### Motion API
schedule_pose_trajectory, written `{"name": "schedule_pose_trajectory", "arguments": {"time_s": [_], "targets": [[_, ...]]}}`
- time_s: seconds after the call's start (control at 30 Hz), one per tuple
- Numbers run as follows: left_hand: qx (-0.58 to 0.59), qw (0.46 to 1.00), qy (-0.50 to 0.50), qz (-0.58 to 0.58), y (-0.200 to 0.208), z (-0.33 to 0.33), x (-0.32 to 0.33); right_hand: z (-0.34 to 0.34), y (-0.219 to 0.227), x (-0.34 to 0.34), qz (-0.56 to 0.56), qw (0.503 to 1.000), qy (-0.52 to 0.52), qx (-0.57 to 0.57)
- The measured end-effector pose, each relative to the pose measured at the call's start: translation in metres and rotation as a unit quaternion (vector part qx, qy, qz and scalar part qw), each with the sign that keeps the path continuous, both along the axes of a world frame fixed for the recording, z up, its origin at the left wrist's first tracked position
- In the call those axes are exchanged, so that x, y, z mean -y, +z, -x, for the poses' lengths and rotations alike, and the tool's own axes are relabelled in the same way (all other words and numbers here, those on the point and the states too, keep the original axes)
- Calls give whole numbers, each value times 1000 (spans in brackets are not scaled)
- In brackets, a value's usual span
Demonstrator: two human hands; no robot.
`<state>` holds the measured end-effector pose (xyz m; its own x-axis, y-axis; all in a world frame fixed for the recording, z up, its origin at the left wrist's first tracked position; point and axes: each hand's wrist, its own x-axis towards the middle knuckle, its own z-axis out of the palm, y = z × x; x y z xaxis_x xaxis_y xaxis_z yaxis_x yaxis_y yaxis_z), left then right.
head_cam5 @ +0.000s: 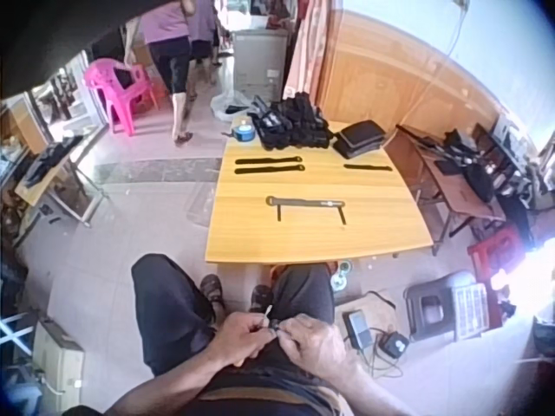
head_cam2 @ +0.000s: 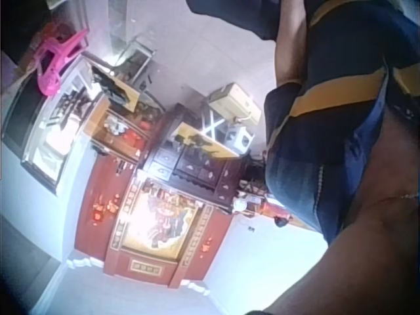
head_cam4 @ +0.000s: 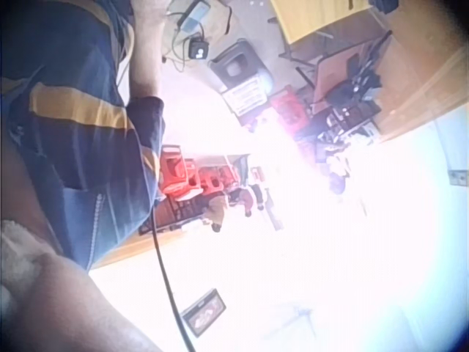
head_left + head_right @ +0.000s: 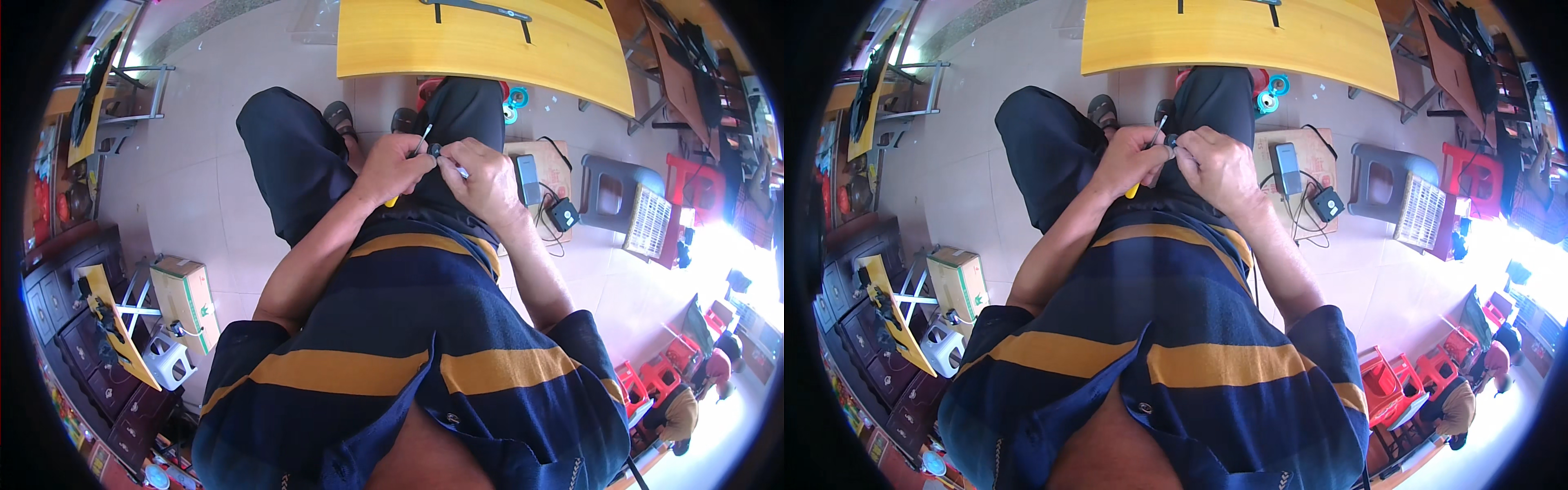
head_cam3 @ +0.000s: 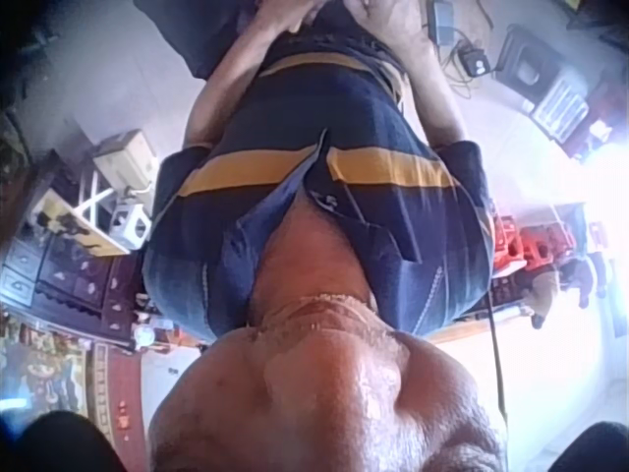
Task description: Assembling plastic buckles and adjustment clips onto black textile straps.
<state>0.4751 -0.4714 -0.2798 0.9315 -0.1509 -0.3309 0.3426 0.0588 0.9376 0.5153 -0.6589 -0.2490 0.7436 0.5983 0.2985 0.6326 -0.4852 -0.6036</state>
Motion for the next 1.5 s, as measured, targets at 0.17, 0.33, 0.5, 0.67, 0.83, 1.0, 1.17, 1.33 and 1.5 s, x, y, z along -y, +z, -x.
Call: {"name": "schedule_pose_trajectory", "arguments": {"time_s": [0.17, 0.33, 0.5, 0.67, 0.83, 1.0, 1.17, 1.33, 1.5], "targets": [[-10, 1000, -3, 17, -5, -1, -1, -1, -3, 0, -8, 1000, 0, 17], [-5, 999, -30, 13, -8, -1, -4, -5, -4, 2, -6, 1000, 27, 3], [-3, 999, -46, 12, -7, -2, -5, -9, -4, 4, -10, 999, 52, 5], [-1, 999, -42, 20, -5, -3, -4, -10, -2, 4, -9, 999, 47, -12], [-5, 998, -41, -42, -6, -1, 1, -14, 0, 4, -10, 998, 43, -37], [-20, 999, -26, -23, -3, 1, 3, -12, 2, 0, -11, 995, 22, -102], [-14, 999, -16, -34, -2, 2, 6, -14, -5, 2, -52, 986, 3, -160], [-31, 999, -24, -19, 1, 2, 3, -17, -6, 6, -46, 973, 9, -227], [-24, 999, -26, -30, 0, 2, 4, -18, -5, 5, -22, 974, 4, -225]]}}
